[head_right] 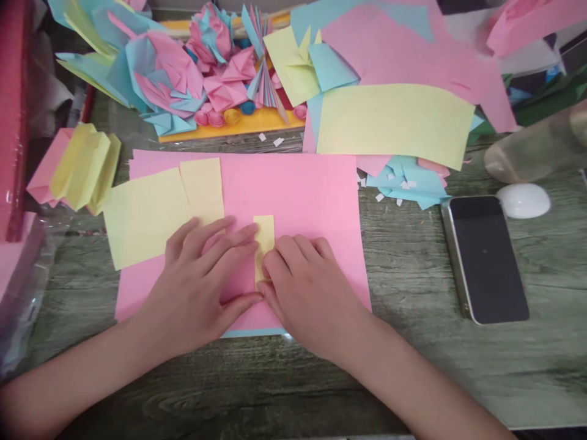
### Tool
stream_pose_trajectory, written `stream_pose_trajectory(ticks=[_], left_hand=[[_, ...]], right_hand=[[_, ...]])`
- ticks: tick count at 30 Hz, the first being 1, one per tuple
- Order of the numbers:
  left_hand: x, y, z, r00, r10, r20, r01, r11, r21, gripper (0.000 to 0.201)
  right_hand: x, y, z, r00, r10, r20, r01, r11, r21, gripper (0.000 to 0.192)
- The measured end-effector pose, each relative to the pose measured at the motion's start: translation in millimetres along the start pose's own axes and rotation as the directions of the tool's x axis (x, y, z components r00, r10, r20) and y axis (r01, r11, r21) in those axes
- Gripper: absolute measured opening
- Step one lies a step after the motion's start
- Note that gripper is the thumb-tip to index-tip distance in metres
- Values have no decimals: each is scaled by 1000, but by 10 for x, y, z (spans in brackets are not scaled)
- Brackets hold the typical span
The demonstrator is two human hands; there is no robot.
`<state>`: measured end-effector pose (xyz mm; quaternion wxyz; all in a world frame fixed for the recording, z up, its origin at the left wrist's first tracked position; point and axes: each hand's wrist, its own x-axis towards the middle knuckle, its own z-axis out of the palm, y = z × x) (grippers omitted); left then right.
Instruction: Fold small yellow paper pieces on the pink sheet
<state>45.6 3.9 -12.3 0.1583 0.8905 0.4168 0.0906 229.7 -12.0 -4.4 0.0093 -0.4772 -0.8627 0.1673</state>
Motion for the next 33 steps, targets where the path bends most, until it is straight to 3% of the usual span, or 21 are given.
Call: stream_pose_trajectory(ticks=[10, 33], left_hand=[[-12, 6, 5, 1000, -4, 14, 3, 1000, 2, 45], [-18, -1, 19, 1000, 4, 1, -4, 1000, -15, 44]], right_hand=[[14, 84, -84, 998, -4, 60, -8, 980, 199, 9], [25, 58, -67, 999, 37, 38, -43, 985, 165, 8]])
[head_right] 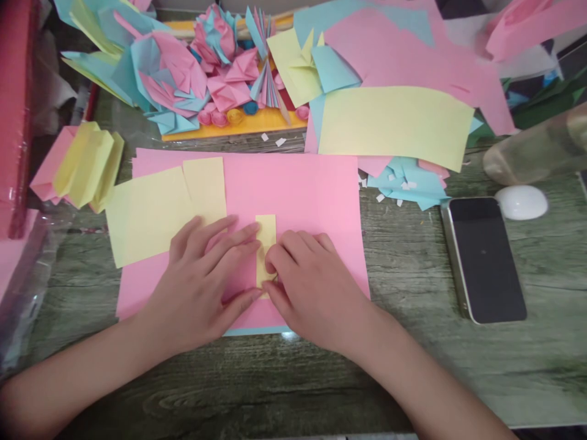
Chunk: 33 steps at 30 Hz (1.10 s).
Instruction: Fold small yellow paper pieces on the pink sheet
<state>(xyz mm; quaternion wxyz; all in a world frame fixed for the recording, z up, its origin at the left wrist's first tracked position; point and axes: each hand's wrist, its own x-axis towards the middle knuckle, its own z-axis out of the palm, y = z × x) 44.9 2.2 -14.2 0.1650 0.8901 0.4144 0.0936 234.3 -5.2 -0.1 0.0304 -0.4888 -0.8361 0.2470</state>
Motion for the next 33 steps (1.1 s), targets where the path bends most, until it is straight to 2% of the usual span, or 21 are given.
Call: stream_pose_trajectory(ticks=[21, 33], left_hand=[[-7, 1, -9, 1000, 4, 10, -4, 1000, 20, 47], [-7, 3, 12, 1000, 18, -23, -17, 999, 46, 49]], right_hand=[[-1, 4, 10, 1000, 6, -18, -6, 1000, 20, 11], [-8, 22, 7, 999, 8, -41, -5, 997, 73, 9]])
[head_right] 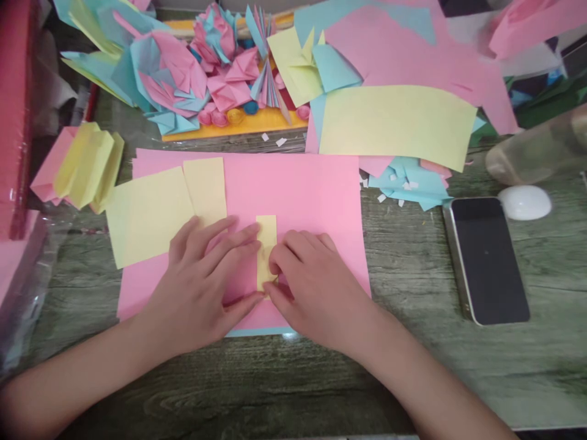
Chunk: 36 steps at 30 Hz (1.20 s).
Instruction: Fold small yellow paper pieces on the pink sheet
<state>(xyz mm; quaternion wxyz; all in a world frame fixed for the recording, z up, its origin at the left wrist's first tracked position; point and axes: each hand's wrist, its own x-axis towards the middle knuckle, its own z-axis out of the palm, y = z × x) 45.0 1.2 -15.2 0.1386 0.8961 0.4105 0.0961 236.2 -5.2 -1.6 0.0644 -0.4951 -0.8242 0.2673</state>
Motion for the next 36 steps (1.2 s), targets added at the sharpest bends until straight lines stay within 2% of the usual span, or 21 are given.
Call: stream_pose_trajectory(ticks=[3, 5, 8, 10, 13, 18, 28, 36], left_hand=[[-12, 11, 9, 999, 7, -38, -7, 1000, 20, 45], [-31, 13, 20, 993, 34, -110, -31, 999, 33, 36], [-62, -11, 33, 958, 212, -195, -211, 977, 26, 16], [-80, -41, 29, 916, 337, -217, -344, 939, 6, 15], [-104, -81, -5, 899, 388, -202, -392, 920, 20, 16], [-151, -99, -84, 858, 509, -67, -498, 857, 133, 22], [-79, -95, -104, 897, 436, -74, -435, 900, 38, 14], [-84, -113, -86, 889, 451, -76, -448, 892, 55, 12]], right_hand=[[5, -4, 3, 1000, 7, -3, -7, 1000, 5, 10], [10, -3, 9, 1000, 11, -7, -11, 1000, 9, 10], [14, 2, 17, 1000, 3, -11, -3, 1000, 15, 8], [15, 4, 17, 1000, 1, -13, -1, 1000, 13, 9], [13, 3, 7, 1000, 9, -4, -9, 1000, 6, 10], [5, 1, -11, 1000, 8, 14, -8, 1000, 15, 8], [9, 8, -5, 999, -4, 40, 4, 1000, -11, 8], [-3, -6, -10, 999, -12, 53, 15, 998, -60, 11]])
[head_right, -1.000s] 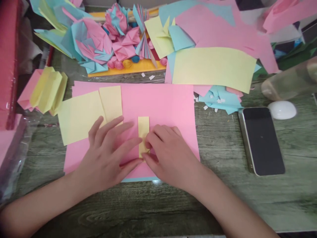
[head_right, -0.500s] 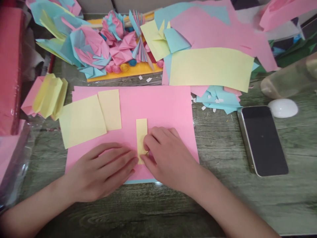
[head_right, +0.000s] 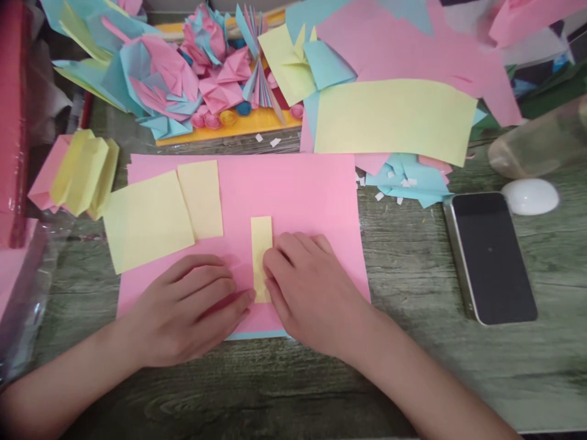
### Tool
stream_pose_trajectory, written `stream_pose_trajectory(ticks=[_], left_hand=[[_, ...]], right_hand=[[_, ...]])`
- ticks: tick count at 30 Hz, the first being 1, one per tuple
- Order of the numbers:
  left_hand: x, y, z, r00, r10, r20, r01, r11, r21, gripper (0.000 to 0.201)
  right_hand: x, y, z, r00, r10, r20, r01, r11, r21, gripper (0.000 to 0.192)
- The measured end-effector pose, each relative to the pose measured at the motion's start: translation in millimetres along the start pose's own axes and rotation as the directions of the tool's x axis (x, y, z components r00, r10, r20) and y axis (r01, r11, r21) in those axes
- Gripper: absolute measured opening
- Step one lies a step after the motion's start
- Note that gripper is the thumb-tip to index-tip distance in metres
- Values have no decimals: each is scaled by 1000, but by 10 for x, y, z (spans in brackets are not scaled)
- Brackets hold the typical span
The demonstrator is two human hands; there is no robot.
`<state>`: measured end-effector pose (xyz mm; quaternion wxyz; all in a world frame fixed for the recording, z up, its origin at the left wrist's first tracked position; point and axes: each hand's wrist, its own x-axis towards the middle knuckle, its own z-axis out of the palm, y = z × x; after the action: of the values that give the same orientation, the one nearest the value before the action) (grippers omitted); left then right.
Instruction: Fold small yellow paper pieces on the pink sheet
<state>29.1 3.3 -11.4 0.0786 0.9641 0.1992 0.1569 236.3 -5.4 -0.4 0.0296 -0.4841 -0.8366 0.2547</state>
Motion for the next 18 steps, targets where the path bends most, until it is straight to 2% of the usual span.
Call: stream_pose_trajectory(ticks=[5, 12, 18], left_hand=[[15, -26, 4, 1000, 30, -4, -30, 999, 24, 10], [9, -74, -5, 983, 184, -9, -183, 982, 39, 12], [24, -58, -20, 980, 194, 40, -195, 980, 41, 11]], right_hand=[[0, 5, 5, 1000, -8, -5, 8, 1000, 2, 11], [0, 9, 2, 1000, 2, -13, -2, 1000, 13, 11], [-9, 0, 8, 1000, -1, -21, 1, 1000, 9, 12]])
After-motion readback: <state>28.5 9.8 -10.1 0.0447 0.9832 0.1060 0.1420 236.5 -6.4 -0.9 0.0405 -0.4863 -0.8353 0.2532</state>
